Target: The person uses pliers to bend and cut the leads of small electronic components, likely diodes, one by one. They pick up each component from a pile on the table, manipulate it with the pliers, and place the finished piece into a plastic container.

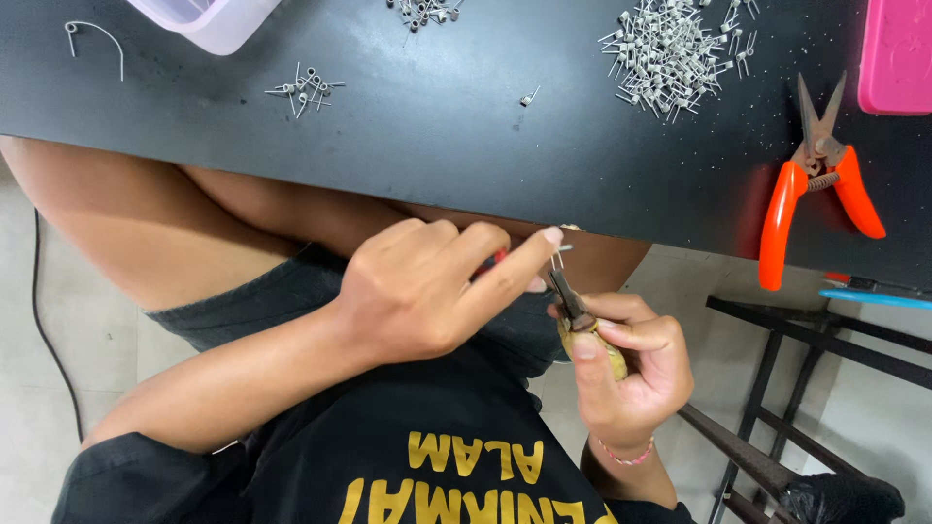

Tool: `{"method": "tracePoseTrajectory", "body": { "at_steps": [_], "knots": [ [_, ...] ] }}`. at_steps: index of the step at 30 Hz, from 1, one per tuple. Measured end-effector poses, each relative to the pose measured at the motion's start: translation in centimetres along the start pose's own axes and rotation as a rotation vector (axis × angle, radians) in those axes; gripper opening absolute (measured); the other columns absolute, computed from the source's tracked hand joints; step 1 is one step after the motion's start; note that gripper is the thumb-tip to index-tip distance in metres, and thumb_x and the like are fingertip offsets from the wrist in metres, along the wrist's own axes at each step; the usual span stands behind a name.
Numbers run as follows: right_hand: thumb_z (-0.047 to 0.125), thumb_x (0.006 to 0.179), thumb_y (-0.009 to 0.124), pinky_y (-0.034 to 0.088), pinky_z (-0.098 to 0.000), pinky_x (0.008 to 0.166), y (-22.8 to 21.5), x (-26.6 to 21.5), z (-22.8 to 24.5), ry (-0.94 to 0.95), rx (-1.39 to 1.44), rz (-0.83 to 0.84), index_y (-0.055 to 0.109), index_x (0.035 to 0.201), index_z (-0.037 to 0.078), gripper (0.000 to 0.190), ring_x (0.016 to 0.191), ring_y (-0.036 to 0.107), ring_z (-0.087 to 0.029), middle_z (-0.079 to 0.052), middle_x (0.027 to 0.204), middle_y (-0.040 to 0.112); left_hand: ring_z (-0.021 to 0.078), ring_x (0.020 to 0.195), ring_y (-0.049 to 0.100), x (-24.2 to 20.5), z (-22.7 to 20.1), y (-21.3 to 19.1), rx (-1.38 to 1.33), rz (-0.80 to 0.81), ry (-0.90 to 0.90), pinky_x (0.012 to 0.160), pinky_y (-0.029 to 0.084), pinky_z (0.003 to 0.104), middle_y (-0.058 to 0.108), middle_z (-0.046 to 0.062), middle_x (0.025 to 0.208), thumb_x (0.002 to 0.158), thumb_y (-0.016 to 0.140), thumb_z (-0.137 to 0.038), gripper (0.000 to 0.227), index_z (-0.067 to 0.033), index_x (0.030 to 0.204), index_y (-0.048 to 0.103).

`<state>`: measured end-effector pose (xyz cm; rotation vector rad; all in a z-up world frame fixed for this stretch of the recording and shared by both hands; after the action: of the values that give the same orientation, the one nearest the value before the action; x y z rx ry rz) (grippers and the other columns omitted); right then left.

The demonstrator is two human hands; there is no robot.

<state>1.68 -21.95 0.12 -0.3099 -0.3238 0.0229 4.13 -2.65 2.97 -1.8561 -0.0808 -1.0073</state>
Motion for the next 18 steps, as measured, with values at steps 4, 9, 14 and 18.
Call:
{"method": "tracePoseTrajectory", "body": {
  "at_steps": [4,9,14,18],
  "knots": [
    [0.015,0.095,0.065,0.062,-0.0354,0.067,0.0,-0.1,0.0,0.019,-0.016,0.007,0.044,0.093,0.006,0.023,0.075,0.076,-0.034,-0.027,0.090,0.068,0.0192,0.068,0.067,-1.1,1.3,2.6,-0.520,0.222,-0.344,0.050,0.042,0.037,0.066,-0.007,0.083,0.101,0.072,-0.013,0.027,-0.0236,0.125,0.069],
    [0.016,0.095,0.064,0.061,-0.0364,0.067,-0.2,-0.1,-0.7,0.037,-0.014,0.016,0.044,0.092,0.006,0.022,0.076,0.076,-0.035,-0.028,0.090,0.068,0.0043,0.047,0.035,-1.5,1.6,4.7,-1.469,0.501,-1.210,0.044,0.030,0.021,0.058,-0.001,0.062,0.102,0.054,-0.025,0.034,-0.0098,0.120,0.078],
    [0.017,0.095,0.063,0.059,-0.0356,0.063,-0.4,-0.2,0.6,0.068,-0.052,-0.016,0.041,0.091,0.007,0.024,0.074,0.076,-0.035,-0.028,0.088,0.068,0.0031,0.072,0.071,0.7,2.2,2.6,-1.178,0.348,-0.868,0.073,0.055,0.020,0.075,-0.005,0.077,0.098,0.066,-0.022,0.023,-0.0119,0.117,0.060],
    [0.018,0.095,0.062,0.059,-0.0359,0.066,-0.8,-0.8,0.6,0.126,-0.038,-0.044,0.040,0.092,0.008,0.024,0.073,0.076,-0.035,-0.029,0.090,0.067,0.0025,0.074,0.069,1.4,2.2,2.9,-1.282,0.367,-0.833,0.073,0.053,0.019,0.074,-0.003,0.079,0.097,0.067,-0.020,0.010,-0.0115,0.101,0.066]
  ]
}}
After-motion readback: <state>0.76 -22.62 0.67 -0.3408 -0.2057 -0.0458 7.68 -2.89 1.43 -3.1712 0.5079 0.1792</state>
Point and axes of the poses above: each hand's wrist, its own x-axis towards the middle knuckle, its own y-axis out of the palm, z = x × y, the point moved 6 cm from there along x, towards the middle knuckle
